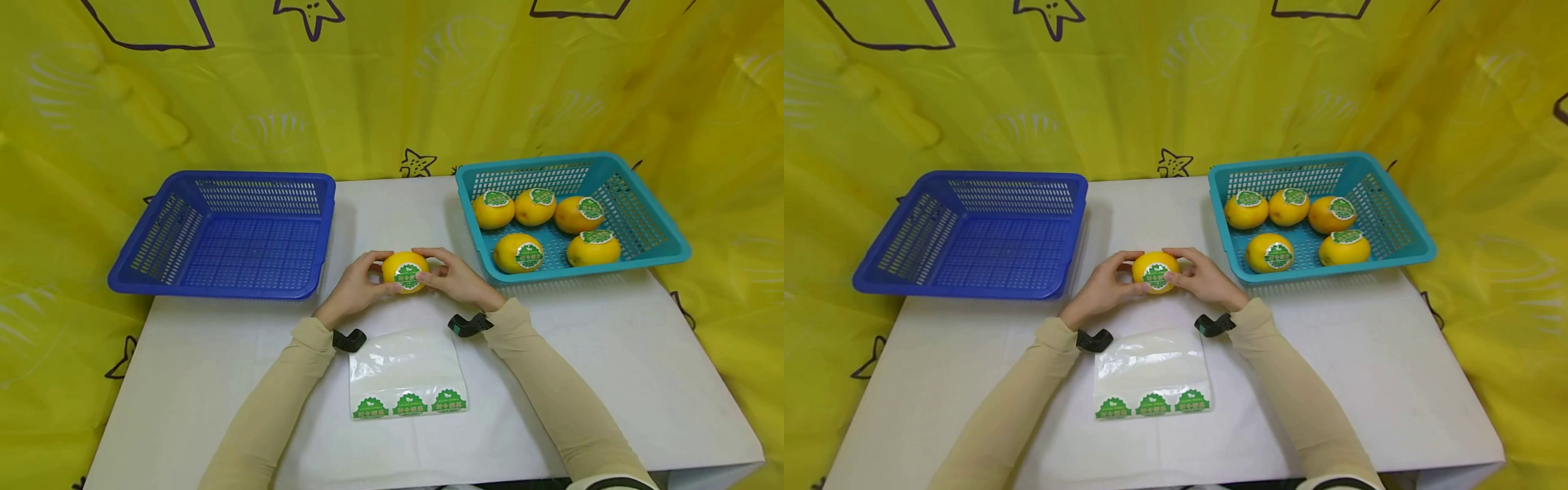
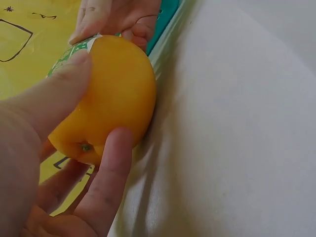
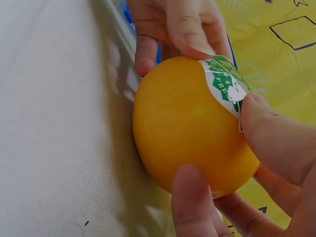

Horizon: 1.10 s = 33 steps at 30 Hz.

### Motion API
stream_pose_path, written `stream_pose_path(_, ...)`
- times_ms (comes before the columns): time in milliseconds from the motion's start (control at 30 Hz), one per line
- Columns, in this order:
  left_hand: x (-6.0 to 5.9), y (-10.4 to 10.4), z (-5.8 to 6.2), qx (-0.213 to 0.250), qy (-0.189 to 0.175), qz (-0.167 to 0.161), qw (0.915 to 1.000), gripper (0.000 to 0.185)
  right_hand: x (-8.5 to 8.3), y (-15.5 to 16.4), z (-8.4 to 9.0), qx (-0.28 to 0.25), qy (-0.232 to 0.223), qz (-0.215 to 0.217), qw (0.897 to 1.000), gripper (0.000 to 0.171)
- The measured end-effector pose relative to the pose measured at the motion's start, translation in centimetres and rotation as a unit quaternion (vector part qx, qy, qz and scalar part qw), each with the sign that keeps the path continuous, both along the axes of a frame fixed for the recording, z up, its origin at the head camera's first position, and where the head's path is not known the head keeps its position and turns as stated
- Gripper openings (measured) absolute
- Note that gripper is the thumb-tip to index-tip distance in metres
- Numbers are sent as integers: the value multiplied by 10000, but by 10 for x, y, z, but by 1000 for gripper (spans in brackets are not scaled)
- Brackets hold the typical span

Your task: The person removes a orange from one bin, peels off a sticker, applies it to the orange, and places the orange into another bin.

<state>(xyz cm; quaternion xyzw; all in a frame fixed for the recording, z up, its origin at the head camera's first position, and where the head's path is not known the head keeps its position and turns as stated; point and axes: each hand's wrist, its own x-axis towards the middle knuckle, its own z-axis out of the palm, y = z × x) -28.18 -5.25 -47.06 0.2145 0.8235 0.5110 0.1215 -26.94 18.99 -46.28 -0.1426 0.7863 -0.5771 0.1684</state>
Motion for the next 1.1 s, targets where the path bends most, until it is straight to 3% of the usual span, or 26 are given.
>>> stream_pose_path(133, 0, 0, 1, 0, -81, -196, 9998, 73, 2, 0, 0, -93, -179, -93, 9998, 54)
stream_pose_path(333, 1, 5, 5, -257, 68, -318, 9991, 76, 12, -2, 10, 346, -39, -232, 9991, 57)
stream_pose_path(600, 7, 9, 28, 113, 490, -550, 9972, 78, 29, 6, 40, 359, 292, -338, 9984, 51)
stream_pose_path(767, 11, 19, 46, 389, 799, -675, 9938, 76, 39, 24, 60, 34, 663, -390, 9970, 48)
stream_pose_path(967, 14, 40, 67, 750, 947, -791, 9895, 76, 53, 71, 82, -309, 1283, -1130, 9848, 38)
stream_pose_path(1100, 11, 59, 79, 897, 959, -896, 9873, 75, 63, 112, 95, -722, 1507, -1968, 9661, 33)
